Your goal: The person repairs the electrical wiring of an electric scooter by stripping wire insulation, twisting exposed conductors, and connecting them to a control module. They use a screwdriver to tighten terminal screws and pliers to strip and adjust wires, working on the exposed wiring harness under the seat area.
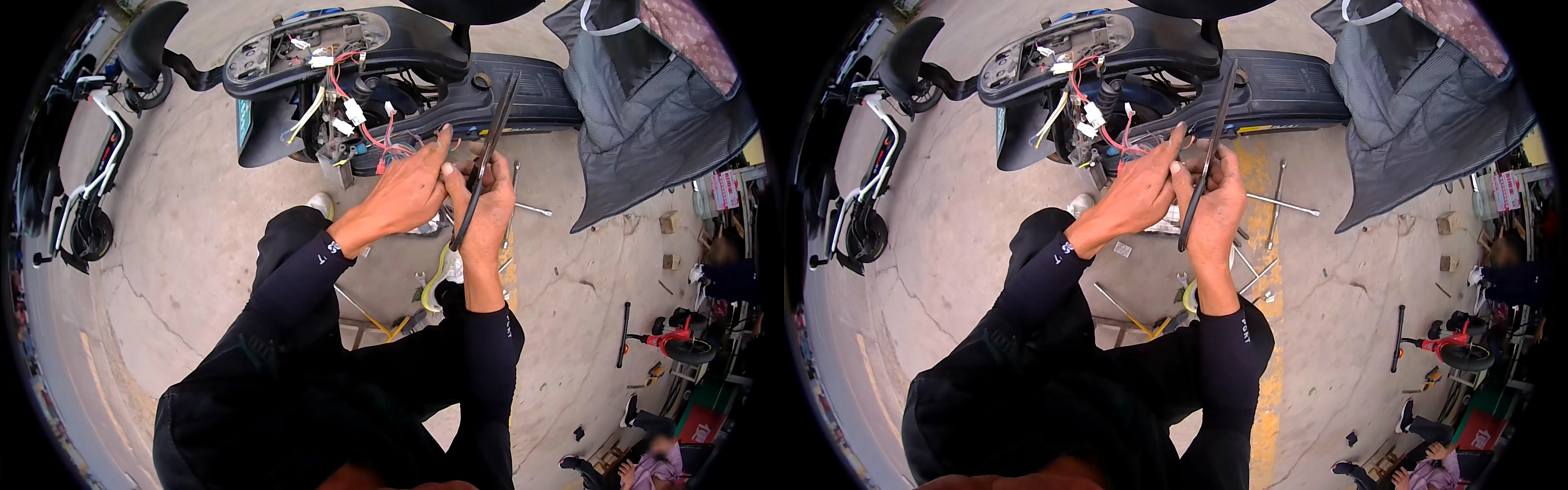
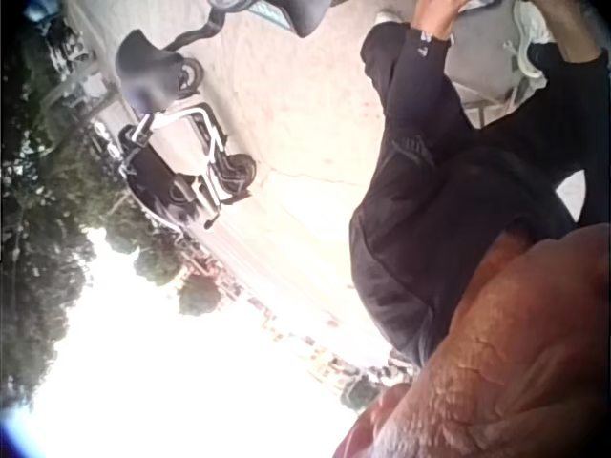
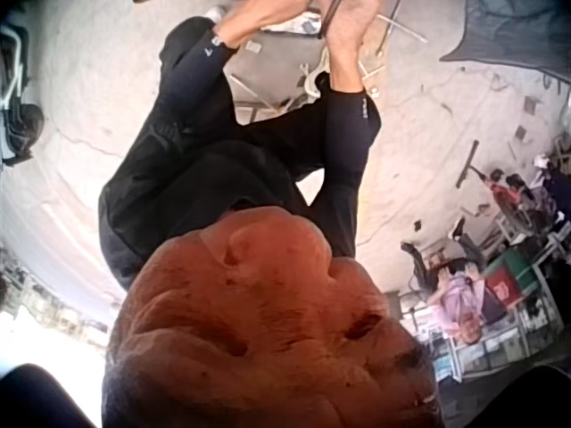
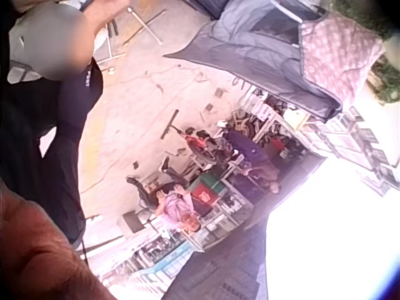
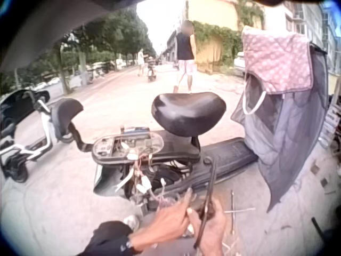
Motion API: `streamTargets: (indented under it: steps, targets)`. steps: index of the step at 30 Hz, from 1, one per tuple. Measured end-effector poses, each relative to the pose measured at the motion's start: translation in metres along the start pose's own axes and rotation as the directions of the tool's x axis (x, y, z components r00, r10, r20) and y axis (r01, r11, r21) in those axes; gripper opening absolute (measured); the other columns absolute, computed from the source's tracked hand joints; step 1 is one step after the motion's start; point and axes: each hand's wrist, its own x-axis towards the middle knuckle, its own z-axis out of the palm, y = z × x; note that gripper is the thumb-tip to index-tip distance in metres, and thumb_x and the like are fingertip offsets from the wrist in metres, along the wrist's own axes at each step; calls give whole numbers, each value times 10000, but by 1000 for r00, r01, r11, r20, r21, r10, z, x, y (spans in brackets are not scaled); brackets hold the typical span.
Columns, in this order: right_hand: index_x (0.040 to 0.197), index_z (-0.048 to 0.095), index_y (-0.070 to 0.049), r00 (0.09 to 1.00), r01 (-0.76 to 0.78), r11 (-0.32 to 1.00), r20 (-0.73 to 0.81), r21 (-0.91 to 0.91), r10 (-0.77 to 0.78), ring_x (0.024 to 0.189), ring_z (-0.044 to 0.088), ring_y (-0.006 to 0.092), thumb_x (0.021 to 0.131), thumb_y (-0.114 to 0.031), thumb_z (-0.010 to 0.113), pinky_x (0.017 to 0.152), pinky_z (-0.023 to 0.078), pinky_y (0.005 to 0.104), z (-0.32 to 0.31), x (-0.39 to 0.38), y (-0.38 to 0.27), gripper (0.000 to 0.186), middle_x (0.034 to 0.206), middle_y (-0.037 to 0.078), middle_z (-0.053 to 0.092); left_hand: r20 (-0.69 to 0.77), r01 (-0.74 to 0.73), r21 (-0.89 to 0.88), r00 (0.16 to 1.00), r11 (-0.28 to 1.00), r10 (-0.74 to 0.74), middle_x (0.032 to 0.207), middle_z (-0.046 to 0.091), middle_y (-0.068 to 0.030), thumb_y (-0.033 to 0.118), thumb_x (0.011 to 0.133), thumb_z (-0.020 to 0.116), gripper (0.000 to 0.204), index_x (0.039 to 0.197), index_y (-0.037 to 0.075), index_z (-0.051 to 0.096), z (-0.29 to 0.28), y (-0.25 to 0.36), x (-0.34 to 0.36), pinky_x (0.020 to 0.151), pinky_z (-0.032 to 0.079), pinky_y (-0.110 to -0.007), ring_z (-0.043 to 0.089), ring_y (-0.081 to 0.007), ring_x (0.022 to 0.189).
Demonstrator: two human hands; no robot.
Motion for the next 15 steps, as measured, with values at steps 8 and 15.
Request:
streamTargets:
  steps: [8, 15]
  targets:
    - [1198, 555, 13, 999, -30, 999, -38, -41, 29, 740, 599, 97, 875, -6, 692, 669, 496, 233, -12, 2, 9, 351, 855, 36, 602, 32, 18, -128, 999, 992, -14, 1143, 534, -290, 101, 889, 495, 671, 1468, -71, 203, 3, 5, 0, 827, 479, -469, 584, -416, 937]
    - [1186, 553, 1, 982, -136, 980, -114, 145, 153, 674, 602, 96, 852, 4, 678, 586, 476, 219, -20, 10, 6, 356, 843, 45, 624, 33, 38, -384, 999, 923, -27, 996, 527, -183, 74, 915, 539, 315, 1204, -2, 438, -6, 4, -2, 763, 456, -430, 582, -342, 860]
